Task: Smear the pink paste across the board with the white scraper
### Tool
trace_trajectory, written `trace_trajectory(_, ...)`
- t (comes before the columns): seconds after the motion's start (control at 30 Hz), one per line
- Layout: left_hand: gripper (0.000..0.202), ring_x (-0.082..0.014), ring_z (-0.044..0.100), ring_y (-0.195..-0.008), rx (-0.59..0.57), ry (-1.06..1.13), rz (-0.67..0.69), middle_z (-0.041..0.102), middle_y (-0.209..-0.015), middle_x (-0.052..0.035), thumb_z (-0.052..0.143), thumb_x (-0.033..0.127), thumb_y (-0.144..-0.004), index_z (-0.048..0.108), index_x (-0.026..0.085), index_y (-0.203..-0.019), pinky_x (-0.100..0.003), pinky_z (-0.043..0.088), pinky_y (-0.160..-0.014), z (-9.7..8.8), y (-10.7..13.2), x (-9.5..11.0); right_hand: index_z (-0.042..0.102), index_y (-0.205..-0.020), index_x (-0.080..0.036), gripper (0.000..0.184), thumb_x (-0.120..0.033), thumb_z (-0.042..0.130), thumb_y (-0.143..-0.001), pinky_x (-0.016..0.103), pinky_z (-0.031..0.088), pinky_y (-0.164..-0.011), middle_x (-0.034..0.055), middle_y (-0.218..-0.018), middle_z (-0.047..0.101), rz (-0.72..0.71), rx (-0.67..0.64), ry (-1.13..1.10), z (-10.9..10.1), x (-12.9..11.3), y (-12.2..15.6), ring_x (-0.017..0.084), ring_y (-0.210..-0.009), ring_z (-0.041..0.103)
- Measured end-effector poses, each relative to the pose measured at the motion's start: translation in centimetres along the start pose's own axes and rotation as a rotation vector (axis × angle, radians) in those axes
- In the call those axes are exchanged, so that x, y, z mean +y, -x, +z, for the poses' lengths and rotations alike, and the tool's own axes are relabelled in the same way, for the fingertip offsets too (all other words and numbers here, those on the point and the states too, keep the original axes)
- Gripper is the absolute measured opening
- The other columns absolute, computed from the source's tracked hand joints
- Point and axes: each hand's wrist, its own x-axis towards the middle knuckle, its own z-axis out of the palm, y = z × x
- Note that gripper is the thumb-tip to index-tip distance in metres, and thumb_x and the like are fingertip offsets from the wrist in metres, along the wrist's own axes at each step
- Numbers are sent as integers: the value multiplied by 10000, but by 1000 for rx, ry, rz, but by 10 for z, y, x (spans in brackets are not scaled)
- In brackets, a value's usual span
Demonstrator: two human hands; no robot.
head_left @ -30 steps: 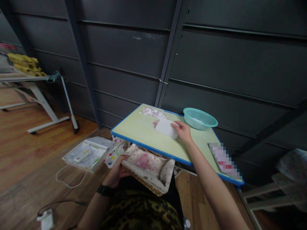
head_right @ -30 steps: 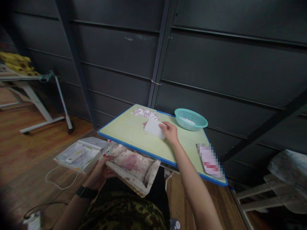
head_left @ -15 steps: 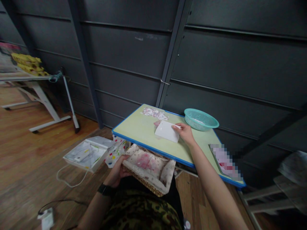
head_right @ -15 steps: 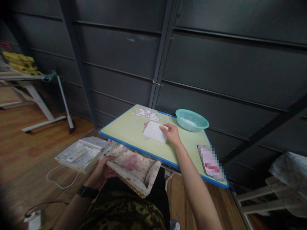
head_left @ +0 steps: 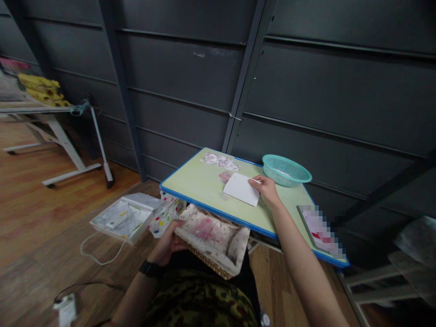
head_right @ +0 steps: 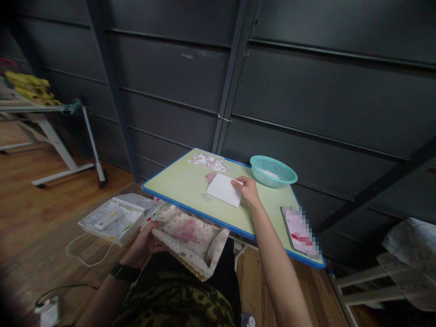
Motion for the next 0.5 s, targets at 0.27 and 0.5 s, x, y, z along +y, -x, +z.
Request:
trace_trajectory(0.27, 188, -213, 668, -527, 5, -18, -22, 686, -616, -18, 678, 330, -792, 637, 180, -898, -349, 622, -536, 0, -2, 0, 552, -541, -230, 486, -599, 857, -463, 264, 240, -476, -23, -481, 505, 89, -61, -5, -14, -1, 1, 109, -467, 385)
trace_trajectory(0.5, 209, -223, 694, -554, -5, -11, -16, 707, -658, -33, 695, 339, -790, 654, 179, -917, -353, 627, -550, 0, -1, 0, 577, -568, -211, 555, -637, 917, -462, 242, 263, -460, -27, -496, 543, 108, -350, -80, 1, -8, 12, 102, -464, 433)
